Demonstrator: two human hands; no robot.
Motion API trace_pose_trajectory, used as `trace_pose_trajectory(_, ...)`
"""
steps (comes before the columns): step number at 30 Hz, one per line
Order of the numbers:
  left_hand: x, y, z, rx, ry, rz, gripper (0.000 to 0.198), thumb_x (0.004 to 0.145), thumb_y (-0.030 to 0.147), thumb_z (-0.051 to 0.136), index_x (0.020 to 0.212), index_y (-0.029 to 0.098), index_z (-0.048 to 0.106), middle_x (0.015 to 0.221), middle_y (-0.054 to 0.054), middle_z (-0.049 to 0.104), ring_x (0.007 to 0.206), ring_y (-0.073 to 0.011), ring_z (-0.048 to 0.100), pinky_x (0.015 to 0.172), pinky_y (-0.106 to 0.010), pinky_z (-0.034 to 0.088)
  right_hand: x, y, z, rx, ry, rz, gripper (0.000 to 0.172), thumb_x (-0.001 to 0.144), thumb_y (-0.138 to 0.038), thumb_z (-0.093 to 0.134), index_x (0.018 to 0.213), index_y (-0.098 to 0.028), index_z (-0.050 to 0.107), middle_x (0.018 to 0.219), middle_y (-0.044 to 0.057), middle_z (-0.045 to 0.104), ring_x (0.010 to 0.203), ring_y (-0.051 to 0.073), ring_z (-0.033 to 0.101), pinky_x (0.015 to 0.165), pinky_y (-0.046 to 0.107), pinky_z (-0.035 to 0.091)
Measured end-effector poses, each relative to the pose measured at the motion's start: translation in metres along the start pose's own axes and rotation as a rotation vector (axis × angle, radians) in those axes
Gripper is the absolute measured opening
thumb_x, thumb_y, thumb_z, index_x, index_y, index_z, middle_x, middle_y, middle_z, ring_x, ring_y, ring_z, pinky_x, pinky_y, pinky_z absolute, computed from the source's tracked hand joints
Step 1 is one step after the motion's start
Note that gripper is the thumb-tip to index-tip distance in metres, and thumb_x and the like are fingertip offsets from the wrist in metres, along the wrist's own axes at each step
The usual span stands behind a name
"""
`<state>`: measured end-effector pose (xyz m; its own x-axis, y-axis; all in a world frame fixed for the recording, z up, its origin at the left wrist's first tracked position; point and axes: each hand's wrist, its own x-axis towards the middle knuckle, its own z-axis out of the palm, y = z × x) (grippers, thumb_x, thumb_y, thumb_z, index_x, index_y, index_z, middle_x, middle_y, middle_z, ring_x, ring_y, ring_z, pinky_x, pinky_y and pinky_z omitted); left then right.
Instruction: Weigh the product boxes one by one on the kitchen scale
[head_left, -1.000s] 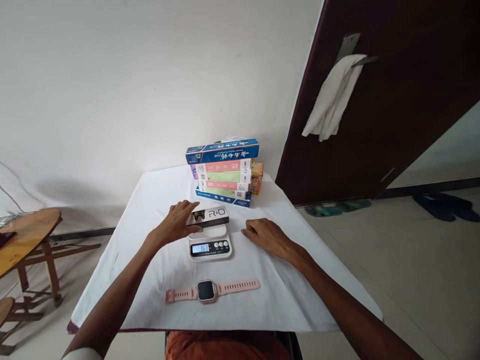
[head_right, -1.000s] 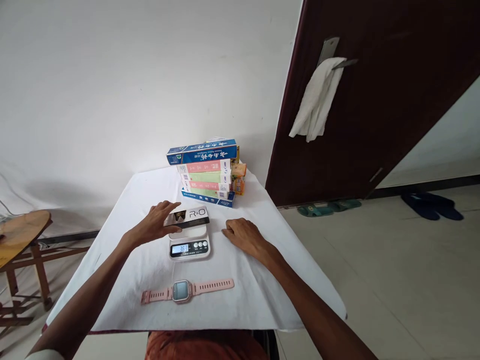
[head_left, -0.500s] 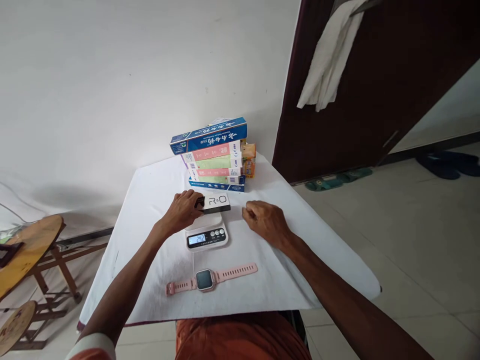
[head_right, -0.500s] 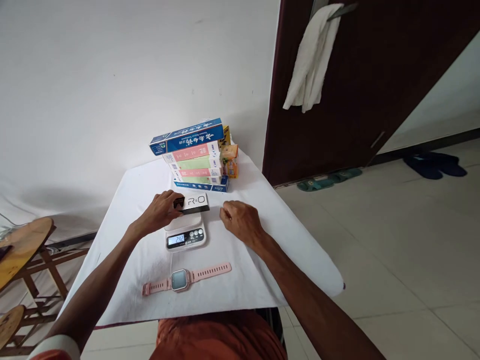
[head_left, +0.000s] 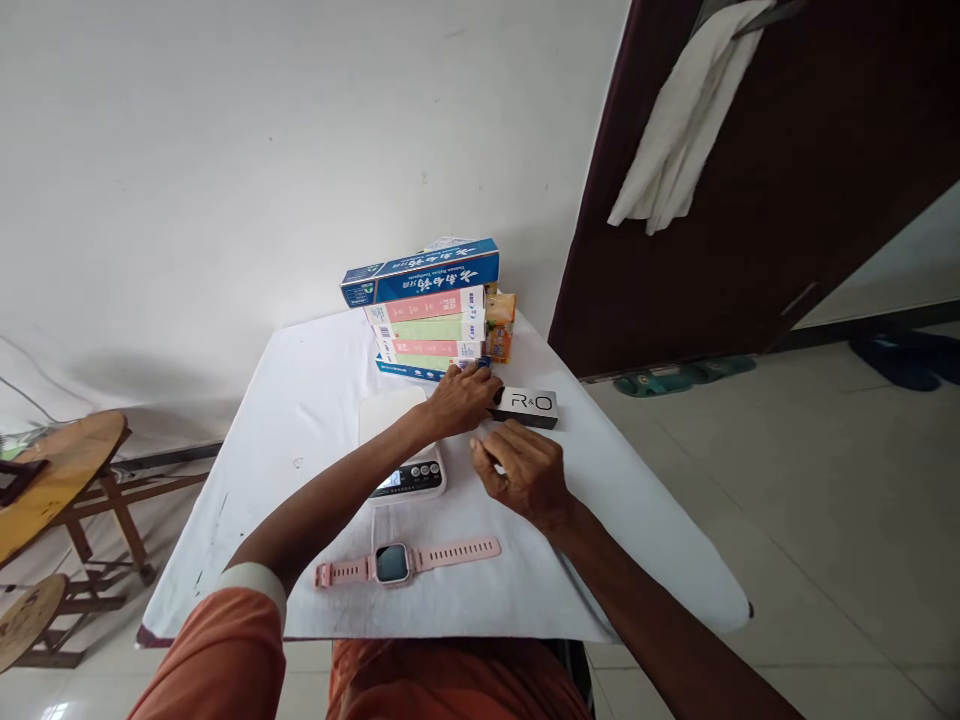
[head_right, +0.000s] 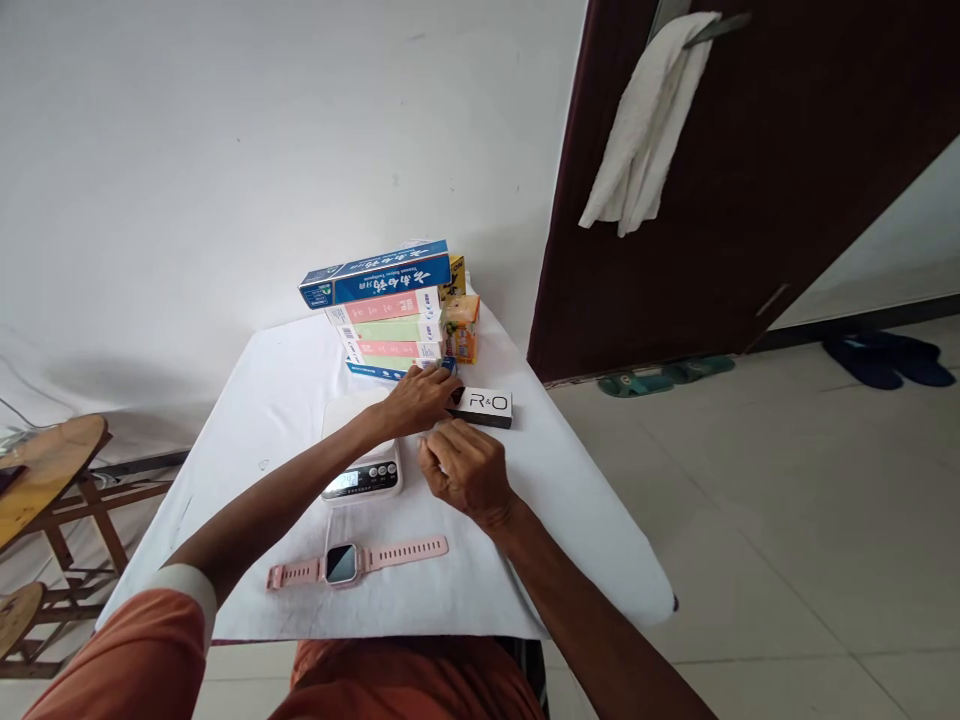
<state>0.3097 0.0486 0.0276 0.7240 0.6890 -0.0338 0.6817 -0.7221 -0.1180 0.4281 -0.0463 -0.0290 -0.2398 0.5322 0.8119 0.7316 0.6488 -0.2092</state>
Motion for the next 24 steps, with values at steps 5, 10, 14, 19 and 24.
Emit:
trace_pose_trajectory(5, -0.015, -0.003, 0.003, -0.008, 0.118, 0.006, 0.035, 0.095, 0.027, 0.067, 0.129, 0.021, 0.061, 0.138, -0.016, 0.061, 0.128, -0.0329, 0.056, 0.103, -0.047, 0.047, -0.014, 0.003, 0.019, -0.008, -0.235, 0.019, 0.031, 0.093, -0.011, 0.051, 0.065, -0.020, 0.060, 0.064, 0.004, 0.065, 0.064, 0.015, 0.055, 0.065, 0.030, 0.035)
trace_pose_trajectory(10, -0.032, -0.029, -0.043, -0.111, 0.440, 0.007, 0.038, 0.102, 0.034, 0.060, 0.138, 0.021, 0.056, 0.139, -0.016, 0.060, 0.126, -0.0304, 0.059, 0.103, -0.048, 0.052, -0.014, 0.004, 0.021, -0.110, -0.559, 0.221, 0.026, 0.095, -0.013, 0.054, 0.074, -0.018, 0.069, 0.078, 0.006, 0.075, 0.075, 0.018, 0.066, 0.062, 0.031, 0.032)
trace_pose_trajectory(14, -0.036, -0.072, -0.096, -0.041, 0.706, -0.103, 0.044, 0.103, 0.042, 0.059, 0.144, 0.025, 0.051, 0.142, -0.016, 0.057, 0.133, -0.0340, 0.054, 0.106, -0.053, 0.048, -0.009, 0.000, 0.019, -0.129, -0.650, 0.287, 0.025, 0.098, -0.015, 0.053, 0.079, -0.018, 0.070, 0.083, 0.005, 0.077, 0.081, 0.019, 0.069, 0.062, 0.030, 0.031)
trace_pose_trajectory(19, -0.031, -0.119, -0.129, -0.014, 0.456, -0.307, 0.065, 0.093, 0.058, 0.069, 0.144, 0.022, 0.051, 0.137, -0.018, 0.056, 0.130, -0.0385, 0.052, 0.108, -0.056, 0.042, -0.016, 0.005, 0.021, -0.094, -0.564, 0.230, 0.028, 0.100, -0.017, 0.053, 0.073, -0.019, 0.063, 0.075, 0.003, 0.072, 0.075, 0.018, 0.066, 0.063, 0.030, 0.033)
trace_pose_trajectory(24, -0.022, -0.141, -0.127, -0.061, 0.313, -0.348, 0.057, 0.096, 0.057, 0.062, 0.139, 0.020, 0.054, 0.133, -0.017, 0.056, 0.127, -0.0358, 0.051, 0.110, -0.057, 0.038, -0.030, 0.017, 0.006, -0.052, -0.405, 0.092, 0.014, 0.099, -0.024, 0.059, 0.088, -0.019, 0.066, 0.089, 0.007, 0.070, 0.086, 0.021, 0.063, 0.071, 0.031, 0.043)
